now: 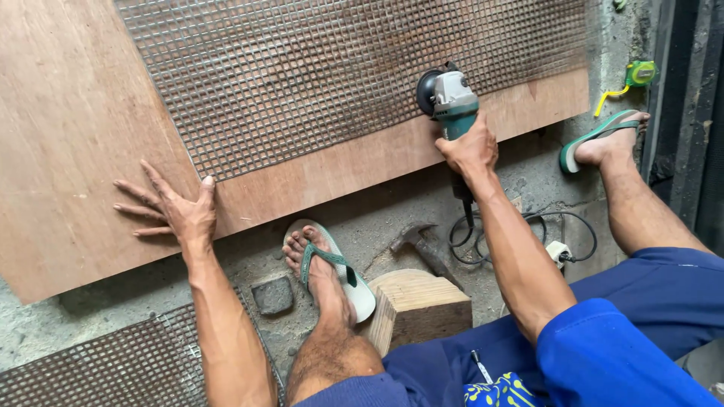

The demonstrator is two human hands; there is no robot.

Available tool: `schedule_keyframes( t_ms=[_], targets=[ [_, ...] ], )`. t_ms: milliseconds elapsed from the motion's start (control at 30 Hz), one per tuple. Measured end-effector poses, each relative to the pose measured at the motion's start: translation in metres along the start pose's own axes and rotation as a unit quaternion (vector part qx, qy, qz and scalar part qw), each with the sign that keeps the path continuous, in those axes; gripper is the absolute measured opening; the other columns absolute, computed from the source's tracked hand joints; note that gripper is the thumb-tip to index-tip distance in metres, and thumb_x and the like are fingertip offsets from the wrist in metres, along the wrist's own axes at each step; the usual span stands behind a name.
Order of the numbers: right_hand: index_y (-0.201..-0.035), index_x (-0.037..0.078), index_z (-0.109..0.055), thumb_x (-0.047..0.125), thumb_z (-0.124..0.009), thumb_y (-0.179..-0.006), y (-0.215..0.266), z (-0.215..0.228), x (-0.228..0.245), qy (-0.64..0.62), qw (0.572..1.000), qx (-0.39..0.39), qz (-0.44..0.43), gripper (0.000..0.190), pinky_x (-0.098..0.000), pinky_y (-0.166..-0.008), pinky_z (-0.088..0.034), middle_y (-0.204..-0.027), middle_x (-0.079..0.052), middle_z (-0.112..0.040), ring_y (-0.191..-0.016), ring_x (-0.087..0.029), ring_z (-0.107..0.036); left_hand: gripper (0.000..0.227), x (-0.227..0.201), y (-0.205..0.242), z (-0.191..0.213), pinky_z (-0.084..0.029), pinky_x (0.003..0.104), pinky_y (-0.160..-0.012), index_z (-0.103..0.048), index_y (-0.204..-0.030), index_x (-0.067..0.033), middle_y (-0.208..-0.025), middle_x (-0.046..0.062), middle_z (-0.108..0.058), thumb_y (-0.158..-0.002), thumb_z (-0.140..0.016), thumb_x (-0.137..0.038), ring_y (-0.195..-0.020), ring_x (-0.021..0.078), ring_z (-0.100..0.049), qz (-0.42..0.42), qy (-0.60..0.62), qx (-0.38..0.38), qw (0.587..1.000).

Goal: Cutting a metal mesh sheet using an angle grinder on a plywood surface

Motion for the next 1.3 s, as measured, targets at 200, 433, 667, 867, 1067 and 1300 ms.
schedule_keyframes(
  t_ms=[200,433,667,867,1067,1300],
  targets=[
    [-0.119,-0.001,-0.049,0.021,-0.085,-0.067,-0.003,-0.006,0.007,0.002,1.0,0.0,0.001,0.067,-0.0344,-0.054,-0.06,-0.084,-0.011,-0.066,-0.061,-0.026,-0.067,0.121,-0.005,0.005,0.003,0.016,0.088,-0.103,-0.013,-0.173,-0.0286,-0.167,0.01,0.022,-0.079,-0.082,-0.062,-0.146,0.047,0.029,-0.002,0.023,-0.004,1.0],
    [-0.118,0.001,-0.044,0.02,-0.078,-0.071,0.04,-0.026,0.065,0.046,0.998,0.033,0.029,0.061,-0.038,-0.048,-0.059,-0.08,-0.013,-0.066,-0.056,-0.029,-0.067,0.121,-0.008,0.007,0.007,0.015,0.089,-0.102,-0.015,-0.174,-0.0263,-0.166,0.012,0.022,-0.08,-0.084,-0.058,-0.144,0.0483,0.029,-0.009,0.02,-0.008,1.0],
    [-0.125,0.001,-0.045,0.018,-0.077,-0.072,0.059,-0.015,0.098,0.013,0.995,0.09,0.041,0.064,-0.0442,-0.056,-0.062,-0.078,-0.017,-0.071,-0.061,-0.034,-0.071,0.126,-0.004,0.004,0.006,0.018,0.089,-0.101,-0.015,-0.175,-0.0277,-0.165,0.01,0.025,-0.076,-0.083,-0.064,-0.143,0.0473,0.031,-0.006,0.026,0.003,1.0],
    [-0.117,0.003,-0.046,0.022,-0.081,-0.071,-0.014,-0.002,0.035,0.042,0.998,0.046,-0.012,0.061,-0.0377,-0.053,-0.059,-0.084,-0.011,-0.064,-0.062,-0.027,-0.066,0.127,-0.007,0.007,0.007,0.018,0.088,-0.101,-0.013,-0.176,-0.0259,-0.163,0.012,0.027,-0.077,-0.072,-0.078,-0.143,0.0482,0.031,-0.004,0.011,0.012,1.0],
    [-0.117,-0.001,-0.049,0.022,-0.081,-0.069,-0.094,0.019,-0.006,0.009,1.0,-0.006,-0.027,0.063,-0.0357,-0.054,-0.059,-0.083,-0.009,-0.066,-0.061,-0.024,-0.066,0.133,-0.009,0.003,0.01,0.019,0.087,-0.102,-0.01,-0.176,-0.028,-0.162,0.01,0.03,-0.071,-0.065,-0.087,-0.141,0.0455,0.033,0.018,0.0,0.027,0.999],
    [-0.112,-0.001,-0.052,0.032,-0.086,-0.065,-0.182,0.015,-0.039,0.01,0.998,-0.05,-0.023,0.068,-0.0399,-0.066,-0.059,-0.088,-0.013,-0.069,-0.071,-0.03,-0.069,0.12,-0.023,0.006,0.014,0.017,0.086,-0.103,-0.011,-0.174,-0.0261,-0.164,0.012,0.026,-0.081,-0.078,-0.06,-0.143,0.0457,0.031,0.031,0.01,0.026,0.999]
  ],
)
Point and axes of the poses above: each hand's wrist, its own y-axis away from the middle knuckle, its own z-axis out of the back of the hand, x = y × z, the point moved 2 cm from there along -y, towards the middle knuckle
